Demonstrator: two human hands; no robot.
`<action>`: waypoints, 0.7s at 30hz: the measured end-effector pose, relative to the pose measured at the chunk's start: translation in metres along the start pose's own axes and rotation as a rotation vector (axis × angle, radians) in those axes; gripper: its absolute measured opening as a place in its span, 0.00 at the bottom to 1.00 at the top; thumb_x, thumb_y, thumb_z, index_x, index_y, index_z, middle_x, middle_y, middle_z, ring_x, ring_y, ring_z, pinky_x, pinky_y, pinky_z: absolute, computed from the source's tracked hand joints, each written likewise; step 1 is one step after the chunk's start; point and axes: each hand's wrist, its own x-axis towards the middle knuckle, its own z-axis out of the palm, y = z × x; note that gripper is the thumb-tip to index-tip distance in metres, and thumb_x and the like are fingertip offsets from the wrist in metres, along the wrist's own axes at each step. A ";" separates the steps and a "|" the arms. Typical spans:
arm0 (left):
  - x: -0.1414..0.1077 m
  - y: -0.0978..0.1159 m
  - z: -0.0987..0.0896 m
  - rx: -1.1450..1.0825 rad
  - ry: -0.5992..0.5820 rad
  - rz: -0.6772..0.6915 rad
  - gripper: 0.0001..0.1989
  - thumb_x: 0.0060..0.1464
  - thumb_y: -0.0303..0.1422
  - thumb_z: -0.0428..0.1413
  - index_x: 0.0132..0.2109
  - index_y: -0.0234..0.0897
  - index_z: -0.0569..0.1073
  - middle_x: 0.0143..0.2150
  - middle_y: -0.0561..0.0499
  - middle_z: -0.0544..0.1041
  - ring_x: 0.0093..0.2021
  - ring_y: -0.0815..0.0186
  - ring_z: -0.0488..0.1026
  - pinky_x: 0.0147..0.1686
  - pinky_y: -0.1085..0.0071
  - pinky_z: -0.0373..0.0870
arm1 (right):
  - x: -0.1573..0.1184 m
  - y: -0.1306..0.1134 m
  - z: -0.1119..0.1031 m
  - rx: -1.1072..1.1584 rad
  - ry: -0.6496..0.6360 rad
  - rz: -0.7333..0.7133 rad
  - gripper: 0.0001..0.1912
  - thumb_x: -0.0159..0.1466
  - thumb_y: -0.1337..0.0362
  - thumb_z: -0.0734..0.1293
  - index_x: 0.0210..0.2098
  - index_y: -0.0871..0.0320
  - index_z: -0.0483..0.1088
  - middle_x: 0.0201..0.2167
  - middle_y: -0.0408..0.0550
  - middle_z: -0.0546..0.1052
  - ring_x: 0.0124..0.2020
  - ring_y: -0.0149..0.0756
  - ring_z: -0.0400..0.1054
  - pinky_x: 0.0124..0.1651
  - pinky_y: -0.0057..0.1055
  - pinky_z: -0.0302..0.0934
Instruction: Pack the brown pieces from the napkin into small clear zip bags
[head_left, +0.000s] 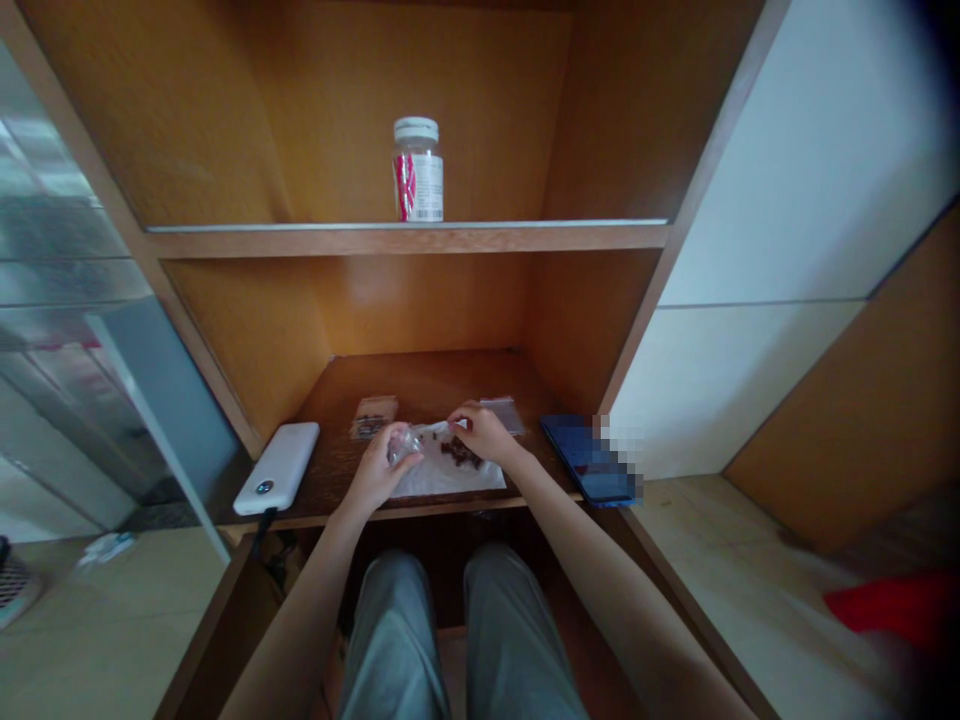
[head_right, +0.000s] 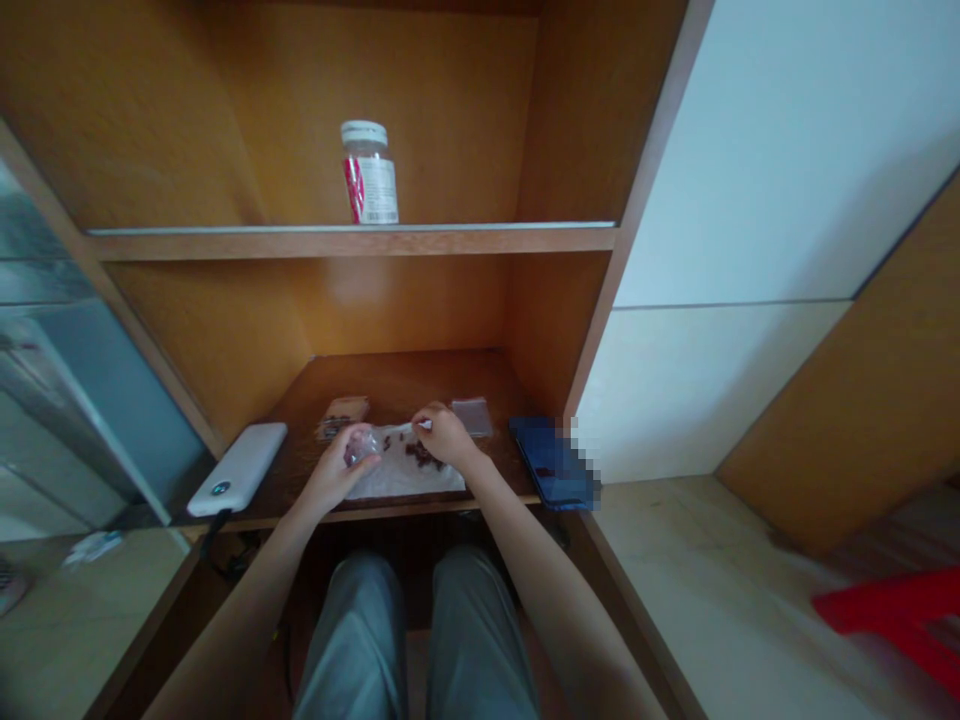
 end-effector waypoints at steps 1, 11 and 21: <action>0.000 -0.001 0.000 0.000 -0.008 -0.018 0.22 0.48 0.39 0.55 0.49 0.37 0.62 0.46 0.46 0.70 0.44 0.63 0.68 0.44 0.65 0.64 | -0.001 -0.001 -0.001 -0.041 -0.055 0.015 0.07 0.56 0.70 0.62 0.31 0.61 0.72 0.31 0.48 0.73 0.34 0.30 0.66 0.39 0.26 0.58; -0.001 -0.003 -0.001 0.033 -0.049 -0.095 0.21 0.47 0.42 0.54 0.45 0.34 0.63 0.40 0.46 0.71 0.40 0.62 0.69 0.41 0.64 0.65 | -0.005 -0.018 -0.004 -0.333 -0.340 0.057 0.09 0.55 0.62 0.65 0.32 0.57 0.75 0.34 0.48 0.74 0.36 0.33 0.67 0.39 0.25 0.56; -0.002 -0.013 0.004 0.013 -0.040 -0.018 0.19 0.49 0.41 0.53 0.46 0.37 0.60 0.44 0.46 0.68 0.44 0.62 0.67 0.47 0.62 0.61 | -0.004 -0.019 0.003 -0.415 -0.265 0.051 0.12 0.60 0.65 0.59 0.32 0.61 0.74 0.35 0.53 0.74 0.37 0.35 0.68 0.40 0.27 0.57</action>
